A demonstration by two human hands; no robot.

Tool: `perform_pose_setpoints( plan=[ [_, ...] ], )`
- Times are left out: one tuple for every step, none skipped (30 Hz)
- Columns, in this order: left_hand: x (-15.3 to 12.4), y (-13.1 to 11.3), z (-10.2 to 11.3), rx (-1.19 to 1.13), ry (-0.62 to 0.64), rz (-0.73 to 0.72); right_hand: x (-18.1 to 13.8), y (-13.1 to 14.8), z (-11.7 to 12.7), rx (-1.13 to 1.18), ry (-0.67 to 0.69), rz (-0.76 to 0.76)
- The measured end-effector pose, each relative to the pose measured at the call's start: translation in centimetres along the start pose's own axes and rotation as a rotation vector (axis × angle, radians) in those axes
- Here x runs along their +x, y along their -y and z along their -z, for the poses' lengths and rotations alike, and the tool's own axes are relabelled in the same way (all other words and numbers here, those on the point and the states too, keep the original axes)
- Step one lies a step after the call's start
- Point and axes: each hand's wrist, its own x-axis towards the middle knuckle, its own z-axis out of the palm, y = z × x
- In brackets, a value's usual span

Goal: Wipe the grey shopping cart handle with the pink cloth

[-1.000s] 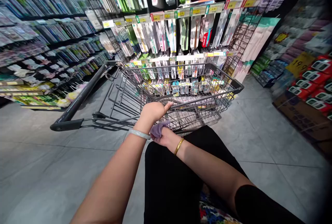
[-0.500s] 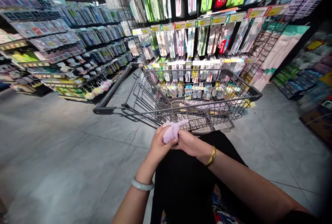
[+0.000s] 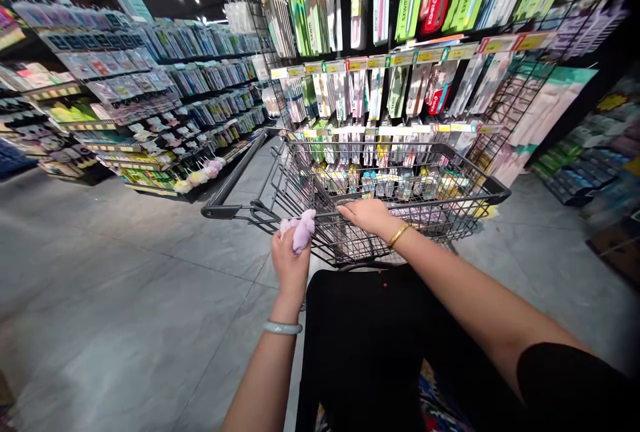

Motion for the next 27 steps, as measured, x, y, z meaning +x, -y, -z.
perform_pose_setpoints(
  plan=[
    [-0.6, 0.6, -1.3, 0.018, 0.044, 0.029, 0.0, 0.2, -0.4, -0.024, -0.017, -0.009],
    [-1.4, 1.3, -2.6, 0.033, 0.113, 0.057, -0.1, 0.3, -0.6, -0.039, -0.036, -0.012],
    [-2.2, 1.9, -3.9, 0.034, 0.191, 0.078, -0.2, 0.4, -0.7, -0.049, -0.051, -0.015],
    [-2.9, 2.3, -5.0, 0.022, 0.271, 0.102, -0.3, 0.5, -0.8, -0.055, -0.057, -0.018],
    [-3.5, 2.7, -5.9, -0.001, 0.327, 0.127, -0.4, 0.6, -0.8, -0.057, -0.060, -0.019],
    [-3.9, 2.8, -6.4, -0.023, 0.358, 0.149, -0.4, 0.6, -0.7, -0.057, -0.062, -0.020],
    [-3.9, 2.7, -6.7, -0.043, 0.365, 0.170, -0.4, 0.7, -0.7, -0.057, -0.066, -0.019],
    [-3.7, 2.5, -6.5, -0.054, 0.342, 0.186, -0.4, 0.7, -0.7, -0.059, -0.070, -0.018],
    [-3.2, 2.3, -6.1, -0.053, 0.295, 0.201, -0.4, 0.7, -0.7, -0.061, -0.075, -0.016],
    [-2.5, 1.9, -5.4, -0.044, 0.232, 0.210, -0.3, 0.7, -0.8, -0.063, -0.081, -0.014],
    [-1.7, 1.6, -4.6, -0.027, 0.164, 0.214, -0.3, 0.8, -0.9, -0.063, -0.086, -0.014],
    [-0.9, 1.4, -3.7, -0.007, 0.092, 0.216, -0.2, 0.8, -0.9, -0.062, -0.090, -0.016],
    [-0.3, 1.2, -2.9, 0.017, 0.028, 0.211, -0.2, 0.8, -1.0, -0.061, -0.094, -0.020],
    [0.2, 1.0, -2.2, 0.039, -0.018, 0.202, -0.2, 0.9, -1.1, -0.060, -0.096, -0.025],
    [0.6, 0.9, -1.7, 0.057, -0.033, 0.193, -0.2, 1.0, -1.1, -0.059, -0.100, -0.028],
    [0.7, 0.7, -1.3, 0.068, -0.024, 0.191, -0.2, 1.0, -1.2, -0.056, -0.103, -0.029],
    [0.7, 0.6, -0.9, 0.072, 0.004, 0.197, -0.2, 1.1, -1.2, -0.054, -0.106, -0.029],
    [0.7, 0.4, -0.6, 0.070, 0.046, 0.206, -0.2, 1.2, -1.2, -0.053, -0.110, -0.029],
    [0.7, 0.1, -0.3, 0.065, 0.086, 0.210, -0.2, 1.2, -1.2, -0.053, -0.111, -0.028],
    [0.7, -0.2, 0.2, 0.060, 0.105, 0.200, -0.2, 1.3, -1.2, -0.053, -0.112, -0.026],
    [0.9, -0.7, 0.8, 0.063, 0.094, 0.170, -0.2, 1.3, -1.2, -0.055, -0.111, -0.024],
    [1.3, -1.1, 1.5, 0.079, 0.059, 0.117, -0.2, 1.4, -1.2, -0.056, -0.109, -0.022],
    [1.8, -1.6, 2.3, 0.112, 0.012, 0.049, -0.2, 1.4, -1.2, -0.057, -0.109, -0.020],
    [2.6, -2.1, 3.0, 0.163, -0.028, -0.026, -0.2, 1.5, -1.3, -0.056, -0.111, -0.018],
    [3.5, -2.6, 3.7, 0.233, -0.035, -0.104, -0.2, 1.5, -1.3, -0.055, -0.113, -0.016],
    [4.5, -3.0, 4.3, 0.312, 0.002, -0.179, -0.3, 1.6, -1.3, -0.052, -0.118, -0.017],
    [5.5, -3.4, 4.7, 0.391, 0.070, -0.247, -0.3, 1.7, -1.3, -0.047, -0.121, -0.018]
  ],
)
